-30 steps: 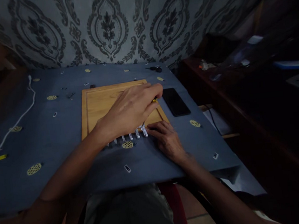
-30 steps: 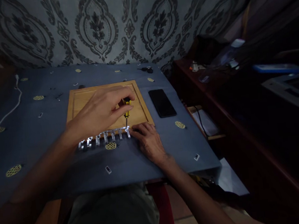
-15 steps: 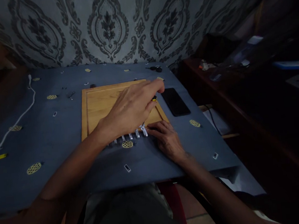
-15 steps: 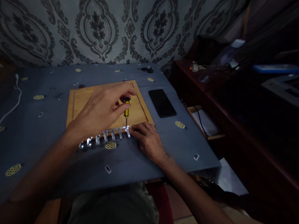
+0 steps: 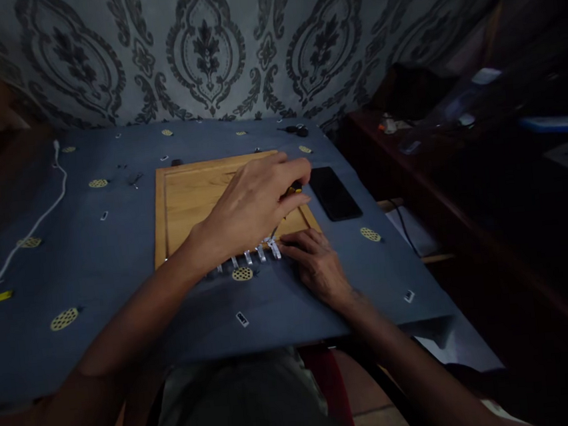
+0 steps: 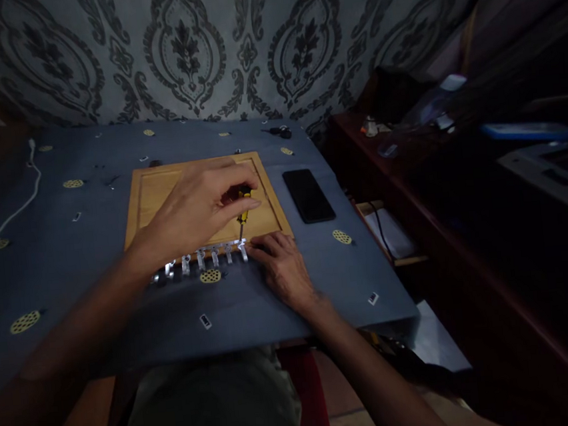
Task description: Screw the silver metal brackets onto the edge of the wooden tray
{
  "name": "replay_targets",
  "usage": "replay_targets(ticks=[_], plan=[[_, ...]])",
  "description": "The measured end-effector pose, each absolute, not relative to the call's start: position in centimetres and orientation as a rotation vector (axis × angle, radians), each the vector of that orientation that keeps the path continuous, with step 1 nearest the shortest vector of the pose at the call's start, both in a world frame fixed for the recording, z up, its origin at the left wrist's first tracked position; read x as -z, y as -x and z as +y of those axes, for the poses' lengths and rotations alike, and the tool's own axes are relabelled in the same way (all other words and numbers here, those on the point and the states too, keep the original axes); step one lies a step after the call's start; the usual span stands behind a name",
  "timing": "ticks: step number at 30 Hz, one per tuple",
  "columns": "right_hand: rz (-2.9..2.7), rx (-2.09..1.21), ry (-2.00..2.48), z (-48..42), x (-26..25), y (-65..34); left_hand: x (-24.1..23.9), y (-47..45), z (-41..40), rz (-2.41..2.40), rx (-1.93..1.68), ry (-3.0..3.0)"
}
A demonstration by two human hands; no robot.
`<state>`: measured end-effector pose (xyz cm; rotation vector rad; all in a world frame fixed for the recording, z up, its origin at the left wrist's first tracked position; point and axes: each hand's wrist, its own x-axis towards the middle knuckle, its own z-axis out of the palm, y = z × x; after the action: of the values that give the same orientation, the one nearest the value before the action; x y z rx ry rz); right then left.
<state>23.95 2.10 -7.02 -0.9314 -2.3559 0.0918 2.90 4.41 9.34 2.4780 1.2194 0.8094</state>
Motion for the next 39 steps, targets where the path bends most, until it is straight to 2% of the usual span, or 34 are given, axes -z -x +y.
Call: replay_targets(ticks=[9, 16, 39], plan=[[-2.365, -0.109, 0.937, 2.01, 6.67, -23.92, -9.08, -2.49, 4.40, 1.184, -0.890, -2.442], [-2.357, -0.127, 0.969, 2.07, 6.90, -23.91, -9.40, -2.61, 4.34, 1.239, -0.742, -2.458], [-2.355, -0.122, 0.908, 2.07, 6.81, -23.90, -8.54, -2.48, 4.60, 1.193, -0.749, -2.497]])
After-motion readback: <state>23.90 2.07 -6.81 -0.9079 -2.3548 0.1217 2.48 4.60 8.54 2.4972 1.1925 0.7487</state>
